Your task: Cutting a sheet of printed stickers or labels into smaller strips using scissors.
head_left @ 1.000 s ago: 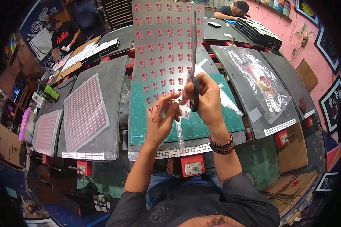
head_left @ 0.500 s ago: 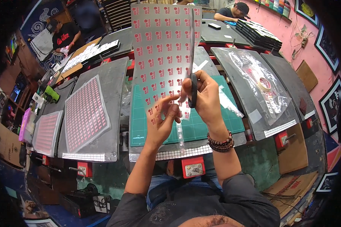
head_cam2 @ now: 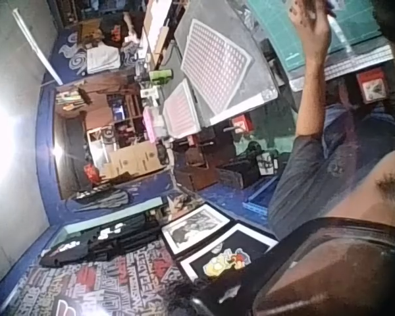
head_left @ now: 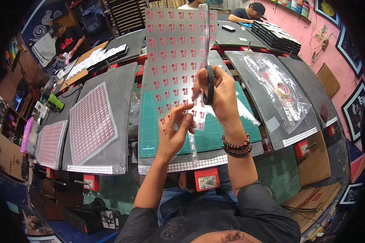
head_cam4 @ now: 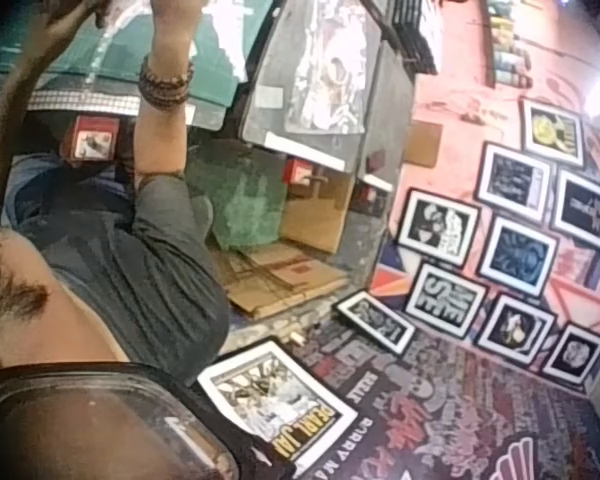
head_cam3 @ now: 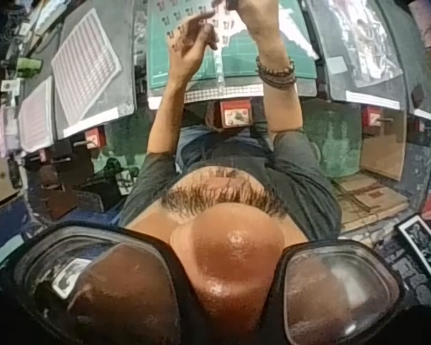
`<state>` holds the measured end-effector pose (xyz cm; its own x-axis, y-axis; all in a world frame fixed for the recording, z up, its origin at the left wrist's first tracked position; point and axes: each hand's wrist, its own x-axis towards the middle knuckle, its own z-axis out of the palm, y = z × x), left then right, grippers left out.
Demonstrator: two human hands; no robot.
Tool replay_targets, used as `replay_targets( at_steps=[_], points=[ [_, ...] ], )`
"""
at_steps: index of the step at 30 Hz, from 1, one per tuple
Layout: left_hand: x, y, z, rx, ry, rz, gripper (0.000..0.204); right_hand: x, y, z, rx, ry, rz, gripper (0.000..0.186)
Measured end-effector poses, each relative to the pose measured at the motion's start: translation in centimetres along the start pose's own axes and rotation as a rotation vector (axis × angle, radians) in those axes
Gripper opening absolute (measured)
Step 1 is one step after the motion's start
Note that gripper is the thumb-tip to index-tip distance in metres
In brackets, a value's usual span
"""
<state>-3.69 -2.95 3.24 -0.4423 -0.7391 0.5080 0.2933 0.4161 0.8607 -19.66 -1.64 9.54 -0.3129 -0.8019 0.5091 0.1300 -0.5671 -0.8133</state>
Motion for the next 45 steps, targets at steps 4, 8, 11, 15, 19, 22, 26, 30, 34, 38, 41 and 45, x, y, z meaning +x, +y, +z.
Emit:
replay_targets(
  at_steps=[4,8,11,15,19,22,26,30,34,38,41,45],
  points=[
    [0.0,0.1,0.1,-0.013,0.008,-0.010,0.026,0.1,0.4,0.0,0.058,-0.005,-0.022,0.026],
    [0.0,-0.1,0.1,-0.011,0.022,-0.009,0.027,0.1,0.9,-0.4,0.005,0.004,0.015,0.027],
    [0.1,-0.1,-0.1,-0.001,0.036,-0.024,0.027,0.4,1.2,-0.1,0.046,0.020,0.062,0.028],
    [0.5,0.1,0.0,0.048,0.057,-0.070,0.029,1.2,3.0,-0.5,-0.029,0.047,0.143,0.030],
    [0.7,-0.2,-0.1,0.020,0.099,-0.112,0.029,1.4,3.7,-0.2,-0.035,0.075,0.190,0.052],
    [0.8,-0.3,-0.3,-0.021,0.124,-0.121,0.029,1.7,4.3,-0.3,0.010,0.072,0.226,0.052],
    [0.8,-0.7,-0.4,-0.061,0.142,-0.132,0.029,1.8,5.0,-0.8,-0.053,0.051,0.257,0.051],
    [0.7,-0.6,-0.4,-0.068,0.168,-0.125,0.030,1.1,4.9,-1.5,-0.115,-0.010,0.310,0.050],
    [0.8,-0.7,-1.2,-0.053,0.228,-0.095,0.031,-1.3,2.9,-2.1,-0.147,-0.061,0.371,0.036],
    [1.3,-0.6,-2.2,-0.094,0.317,-0.048,0.031,-3.8,2.6,-5.5,-0.056,0.002,0.244,0.031],
    [1.3,-0.8,-2.9,-0.094,0.379,0.019,0.033,-5.5,2.0,-7.4,-0.105,0.052,0.230,0.035],
    [1.7,-0.4,-2.0,-0.078,0.327,0.018,0.033,-6.3,2.1,-7.8,-0.135,0.063,0.226,0.039]
  ],
)
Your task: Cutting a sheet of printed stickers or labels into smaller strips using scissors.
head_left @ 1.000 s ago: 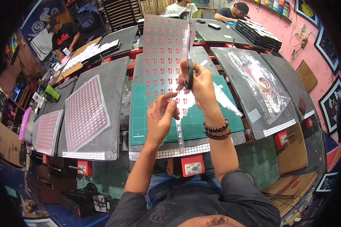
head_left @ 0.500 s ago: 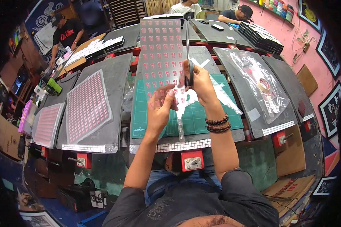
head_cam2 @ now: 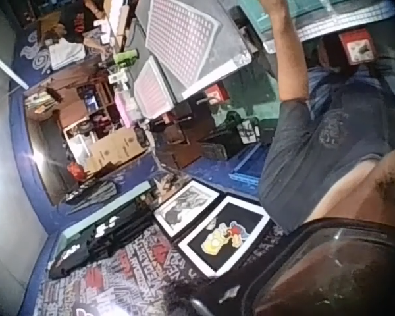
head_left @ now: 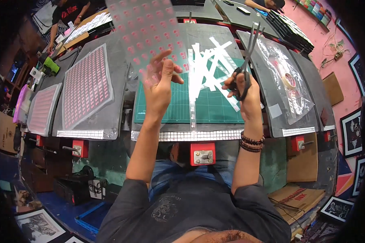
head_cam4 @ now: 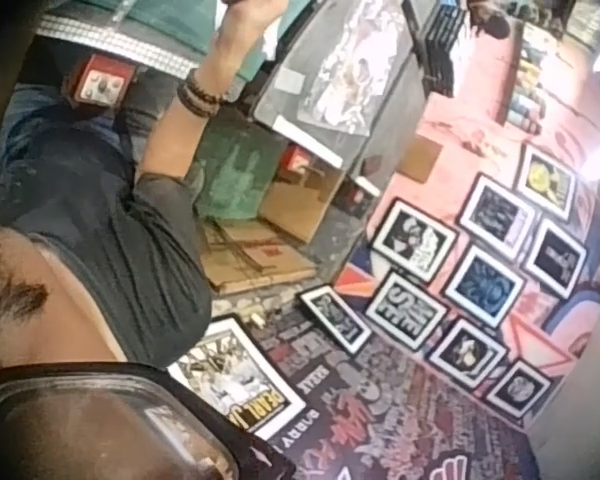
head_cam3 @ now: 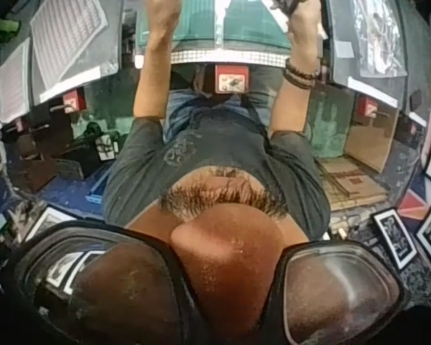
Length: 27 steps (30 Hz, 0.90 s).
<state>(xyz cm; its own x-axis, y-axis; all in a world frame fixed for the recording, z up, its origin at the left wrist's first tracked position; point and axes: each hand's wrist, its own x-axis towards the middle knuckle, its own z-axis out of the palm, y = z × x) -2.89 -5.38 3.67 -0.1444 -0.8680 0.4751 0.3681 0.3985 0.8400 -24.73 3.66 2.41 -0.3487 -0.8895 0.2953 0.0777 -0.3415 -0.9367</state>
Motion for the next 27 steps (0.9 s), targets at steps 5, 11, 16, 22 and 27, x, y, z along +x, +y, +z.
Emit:
replay_targets(
  at_steps=[5,11,16,22,27],
  points=[
    [-0.5,-0.2,1.6,0.006,-0.176,-0.045,0.034,1.9,-2.0,4.0,0.018,0.017,-0.045,0.037],
    [-0.6,-0.3,2.8,0.005,-0.309,-0.040,0.036,4.3,-3.9,5.4,0.043,-0.070,-0.171,0.040],
    [2.4,1.5,0.6,-0.006,-0.533,-0.183,0.054,5.9,-5.4,4.6,-0.101,-0.046,-0.218,0.035],
    [6.8,2.8,-1.5,-0.085,-0.861,-0.347,0.067,7.0,-6.5,4.8,-0.190,-0.044,-0.116,0.036],
    [7.8,0.4,-1.2,0.120,-0.771,-0.333,0.048,8.0,-4.4,4.4,-0.193,-0.081,-0.089,0.034]
  ],
)
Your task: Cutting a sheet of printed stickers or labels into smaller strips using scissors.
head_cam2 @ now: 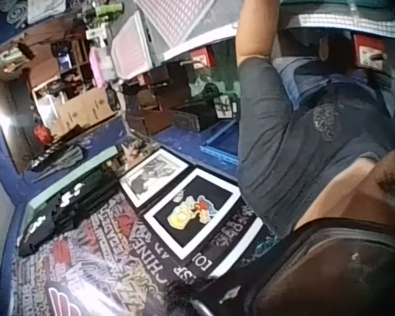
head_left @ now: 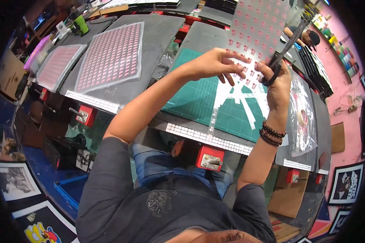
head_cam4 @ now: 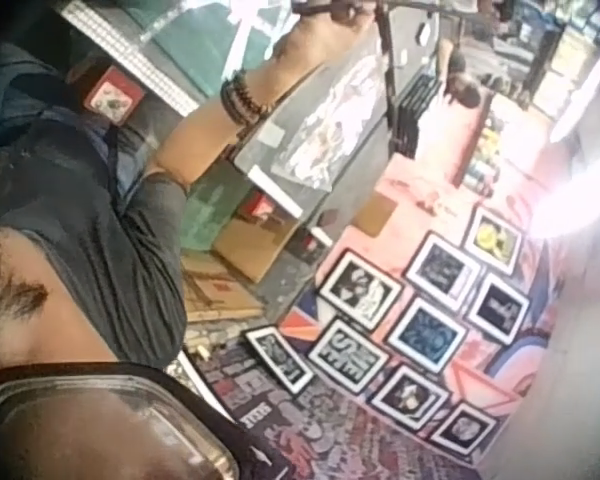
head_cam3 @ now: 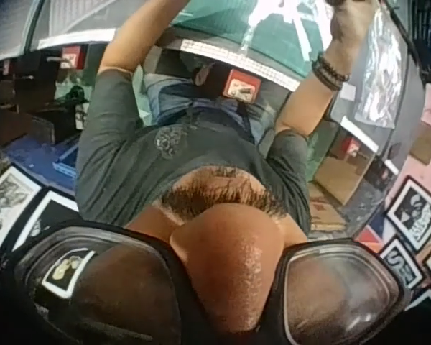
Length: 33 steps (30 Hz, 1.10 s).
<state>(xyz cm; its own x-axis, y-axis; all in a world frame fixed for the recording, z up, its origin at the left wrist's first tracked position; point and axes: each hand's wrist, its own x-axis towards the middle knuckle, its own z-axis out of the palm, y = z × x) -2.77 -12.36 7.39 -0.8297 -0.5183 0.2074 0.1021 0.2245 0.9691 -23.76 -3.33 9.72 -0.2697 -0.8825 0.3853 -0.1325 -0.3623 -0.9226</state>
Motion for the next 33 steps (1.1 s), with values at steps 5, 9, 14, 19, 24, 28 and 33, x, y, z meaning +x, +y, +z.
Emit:
replay_targets(
  at_steps=[5,9,14,19,24,28,33],
  points=[
    [-0.1,-2.2,-0.5,-0.016,-0.013,0.023,0.043,0.5,2.0,0.3,-0.020,-0.006,0.073,0.036],
    [-1.6,-3.3,-1.2,-0.070,0.027,-0.006,0.051,0.2,3.6,1.7,-0.004,-0.045,0.113,0.038],
    [-3.1,-4.7,-2.4,-0.184,0.243,0.020,0.048,-1.2,3.9,2.4,-0.058,-0.026,0.123,0.039],
    [-3.9,-4.9,-4.9,-0.160,0.476,0.105,0.048,-5.1,4.2,1.9,0.004,-0.223,0.241,0.045],
    [-4.5,-4.3,-5.4,-0.169,0.564,0.146,0.052,-10.0,4.3,3.2,-0.128,-0.250,0.388,0.049],
    [-4.6,-2.1,-4.9,-0.222,0.594,0.169,0.051,-10.7,3.8,4.3,-0.149,-0.239,0.472,0.042],
    [-5.1,-0.6,-4.2,-0.257,0.640,0.086,0.051,-10.1,4.2,5.5,-0.128,-0.280,0.541,0.040]
  ],
)
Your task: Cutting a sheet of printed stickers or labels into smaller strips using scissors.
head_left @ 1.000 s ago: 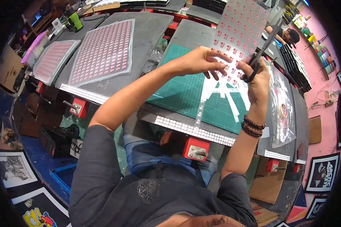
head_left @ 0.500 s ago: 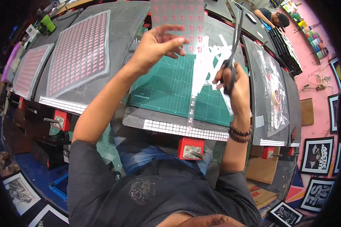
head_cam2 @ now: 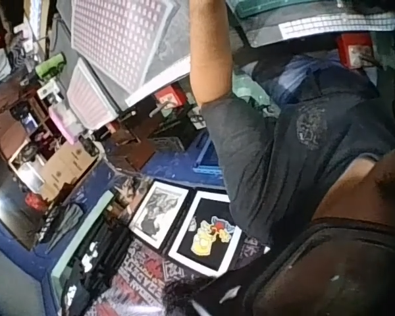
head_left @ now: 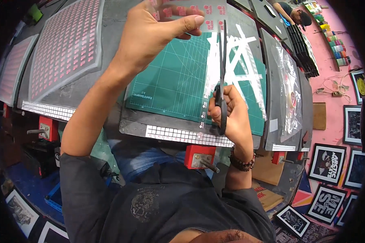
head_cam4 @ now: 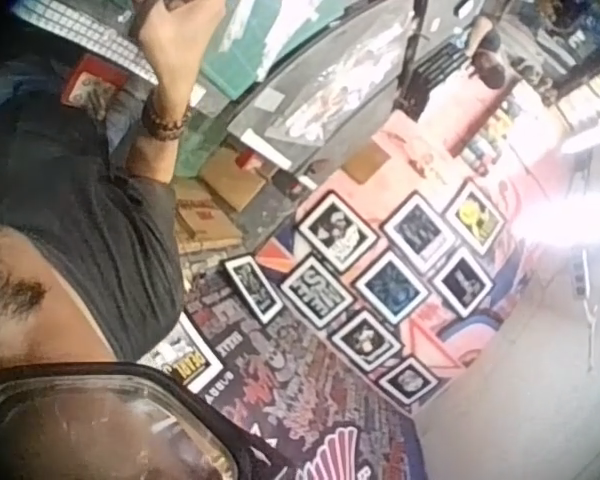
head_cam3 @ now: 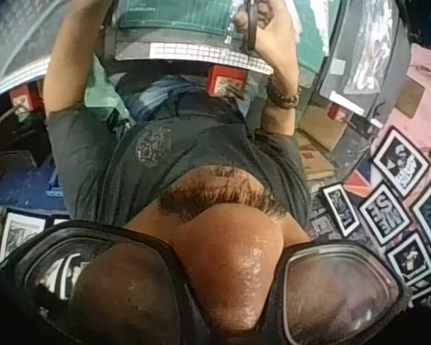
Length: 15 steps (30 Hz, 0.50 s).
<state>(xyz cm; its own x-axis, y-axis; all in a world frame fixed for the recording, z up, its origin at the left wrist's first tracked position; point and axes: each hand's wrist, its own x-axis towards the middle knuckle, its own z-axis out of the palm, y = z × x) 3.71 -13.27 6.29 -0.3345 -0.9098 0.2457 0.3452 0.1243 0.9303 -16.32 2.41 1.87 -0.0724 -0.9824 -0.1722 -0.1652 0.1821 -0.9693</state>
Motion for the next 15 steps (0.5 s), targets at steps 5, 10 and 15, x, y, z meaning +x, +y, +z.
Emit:
replay_targets(
  at_steps=[5,10,15],
  points=[
    [-0.6,0.6,0.7,0.016,-0.021,0.011,0.049,1.2,-0.4,0.6,-0.037,-0.005,-0.038,0.043],
    [-0.2,-1.0,0.1,-0.049,-0.068,0.066,0.049,2.0,-0.8,1.1,-0.007,-0.016,-0.100,0.044],
    [-0.8,0.3,0.4,0.028,-0.074,0.036,0.047,2.4,-0.8,1.2,-0.009,-0.006,-0.109,0.045]
  ],
)
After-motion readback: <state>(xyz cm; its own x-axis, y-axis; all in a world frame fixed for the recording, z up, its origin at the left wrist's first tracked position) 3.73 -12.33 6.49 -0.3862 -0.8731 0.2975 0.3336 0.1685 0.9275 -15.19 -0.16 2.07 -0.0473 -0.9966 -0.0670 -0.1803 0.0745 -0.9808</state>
